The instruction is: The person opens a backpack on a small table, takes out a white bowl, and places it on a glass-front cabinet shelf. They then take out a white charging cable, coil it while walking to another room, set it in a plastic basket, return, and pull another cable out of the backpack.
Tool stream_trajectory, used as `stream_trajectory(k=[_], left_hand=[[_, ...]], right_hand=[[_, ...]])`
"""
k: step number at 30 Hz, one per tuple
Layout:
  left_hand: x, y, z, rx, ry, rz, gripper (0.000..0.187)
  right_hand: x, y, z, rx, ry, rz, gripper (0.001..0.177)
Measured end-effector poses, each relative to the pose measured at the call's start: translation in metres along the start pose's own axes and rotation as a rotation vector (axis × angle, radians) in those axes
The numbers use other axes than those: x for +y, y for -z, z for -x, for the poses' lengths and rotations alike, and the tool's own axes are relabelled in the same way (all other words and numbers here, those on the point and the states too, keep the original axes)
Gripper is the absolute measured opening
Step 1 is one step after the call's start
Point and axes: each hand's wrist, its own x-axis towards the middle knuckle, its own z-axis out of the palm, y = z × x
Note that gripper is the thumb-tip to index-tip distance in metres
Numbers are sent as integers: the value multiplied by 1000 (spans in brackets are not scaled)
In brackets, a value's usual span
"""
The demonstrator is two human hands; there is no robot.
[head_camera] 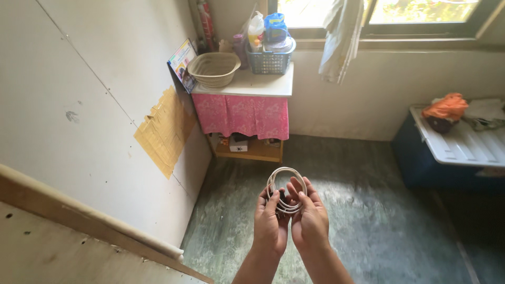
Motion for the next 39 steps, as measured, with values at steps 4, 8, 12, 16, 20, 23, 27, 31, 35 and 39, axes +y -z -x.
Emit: stream_trajectory(k=[4,8,12,16,20,23,27,31,35,39], left_hand=[[2,-13,-28,-46,-39,20,48],[6,-18,-62,-36,-79,-1,54],[17,-27,-109,-67,-122,17,54],[33,-35,-156,-56,-135,-3,53],[67,-50,-213,-23,-138,-6,52],[97,-59,-257,-7,-146,-26,51],[139,-66,-315,-45,-193,-50,49],[176,-67,-361,-69,-199,7,50],[199,-63,-393,-38,-180,75,55],[216,-64,-422,-3,-184,103,59]], right_hand=[[-4,-10,-35,-25,-16,-3,43],[1,-20,-67,-59,-51,-22,46],[8,-38,-107,-90,-70,-17,47],[16,-62,-154,-102,-95,-35,46],[31,-102,-205,-97,-111,-24,44],[46,-137,-245,-90,-117,-28,44],[72,-185,-296,-94,-129,-63,43],[98,-222,-333,-86,-154,-43,43],[120,-244,-364,-87,-181,-32,43],[139,-262,-393,-88,-199,-30,43]])
